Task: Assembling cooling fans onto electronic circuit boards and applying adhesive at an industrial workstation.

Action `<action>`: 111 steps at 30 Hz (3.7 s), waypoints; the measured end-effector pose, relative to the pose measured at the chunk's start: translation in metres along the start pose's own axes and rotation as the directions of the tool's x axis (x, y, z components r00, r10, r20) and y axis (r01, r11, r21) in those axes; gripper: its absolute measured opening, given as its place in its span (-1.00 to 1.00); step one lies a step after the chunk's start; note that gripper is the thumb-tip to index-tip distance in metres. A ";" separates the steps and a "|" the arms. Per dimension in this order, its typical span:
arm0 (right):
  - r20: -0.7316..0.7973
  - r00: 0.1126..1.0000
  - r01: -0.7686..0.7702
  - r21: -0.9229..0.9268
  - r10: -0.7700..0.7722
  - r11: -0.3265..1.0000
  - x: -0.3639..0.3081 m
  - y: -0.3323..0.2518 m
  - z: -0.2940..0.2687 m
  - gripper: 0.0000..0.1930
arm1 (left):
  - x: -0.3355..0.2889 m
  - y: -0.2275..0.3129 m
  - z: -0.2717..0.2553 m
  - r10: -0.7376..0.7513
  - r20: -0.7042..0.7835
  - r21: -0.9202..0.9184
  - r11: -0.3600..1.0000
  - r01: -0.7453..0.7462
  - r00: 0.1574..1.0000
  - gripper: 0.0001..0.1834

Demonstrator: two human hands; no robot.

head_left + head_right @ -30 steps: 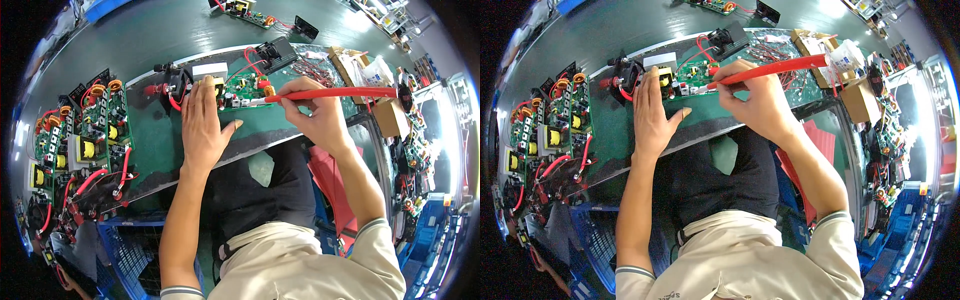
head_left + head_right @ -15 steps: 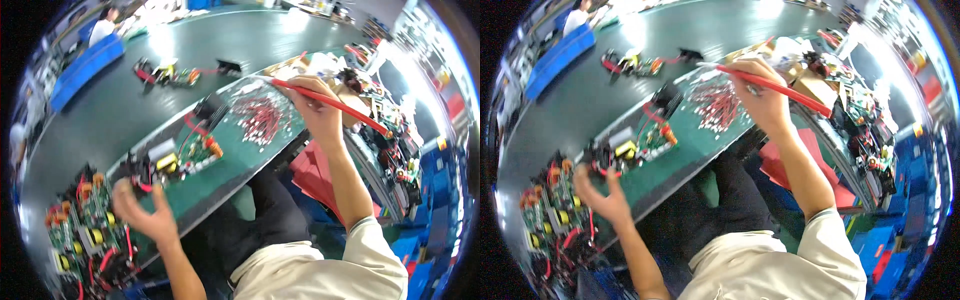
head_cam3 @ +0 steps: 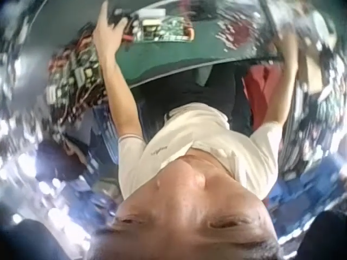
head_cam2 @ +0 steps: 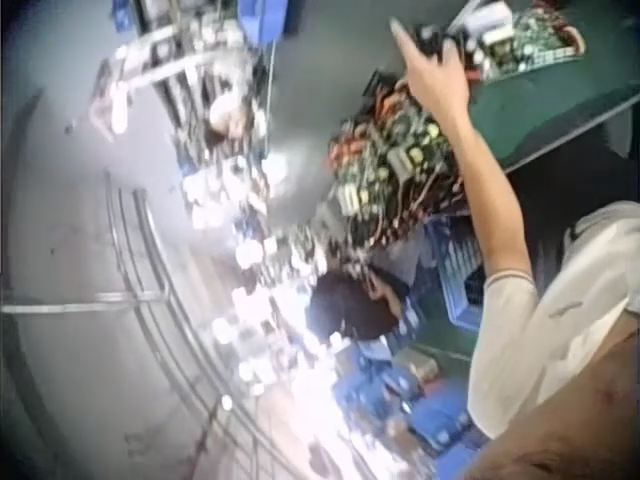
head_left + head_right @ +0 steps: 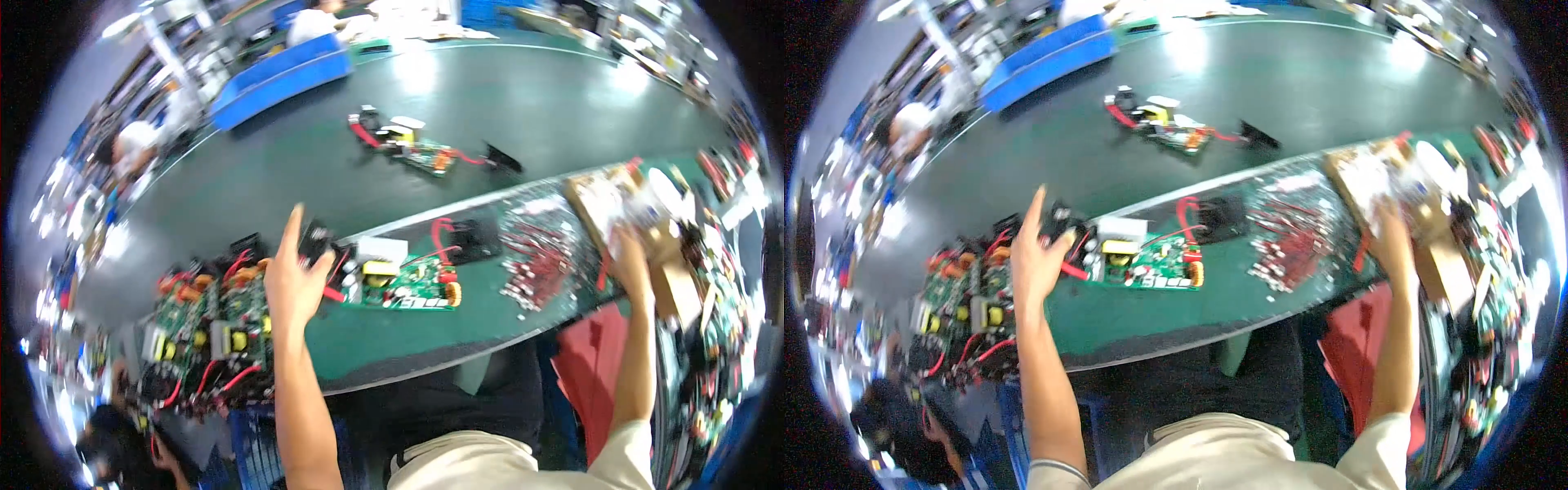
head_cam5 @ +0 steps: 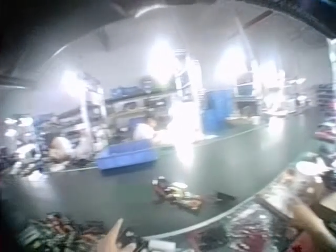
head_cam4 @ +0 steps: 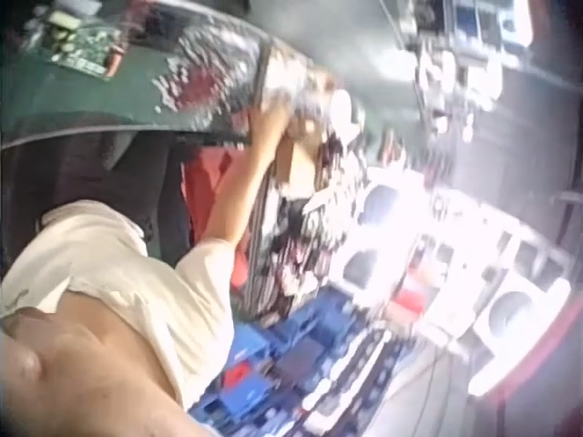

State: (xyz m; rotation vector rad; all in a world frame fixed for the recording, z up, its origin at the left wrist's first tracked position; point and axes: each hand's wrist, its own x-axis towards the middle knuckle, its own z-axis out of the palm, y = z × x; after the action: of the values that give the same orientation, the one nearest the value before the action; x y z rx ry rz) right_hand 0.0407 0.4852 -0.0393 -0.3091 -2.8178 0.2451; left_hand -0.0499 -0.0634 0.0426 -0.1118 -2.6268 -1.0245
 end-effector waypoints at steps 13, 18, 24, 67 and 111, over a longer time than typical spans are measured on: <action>-0.149 0.961 0.266 0.724 -0.232 0.636 -0.098 -0.225 0.055 -0.53 | 0.265 -0.170 -0.109 -0.169 0.032 0.127 0.978 0.164 0.985 0.18; -0.211 0.930 0.363 0.660 -0.301 0.658 -0.098 -0.226 0.070 -0.56 | 0.295 -0.217 -0.082 -0.314 -0.209 0.725 0.586 0.362 0.926 0.16; -0.211 0.929 0.366 0.650 -0.305 0.666 -0.095 -0.227 0.068 -0.54 | 0.344 -0.118 0.053 -0.152 0.275 0.292 0.954 0.068 0.949 0.02; 0.170 0.985 -0.171 0.911 0.036 0.375 -0.139 -0.202 0.014 -0.75 | 0.068 -0.038 0.068 0.002 0.463 -0.608 0.728 0.316 0.886 -0.56; 0.322 0.788 -0.220 0.943 -0.525 0.248 0.081 -0.303 0.128 -0.77 | 0.033 0.032 0.100 0.184 0.375 0.427 0.836 -0.345 0.909 -0.92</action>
State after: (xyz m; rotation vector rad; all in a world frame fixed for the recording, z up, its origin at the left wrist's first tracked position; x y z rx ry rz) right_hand -0.1307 0.1950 -0.0780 0.4766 -2.4462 2.2888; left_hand -0.1016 0.0258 0.0050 -0.5556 -2.9565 -0.2420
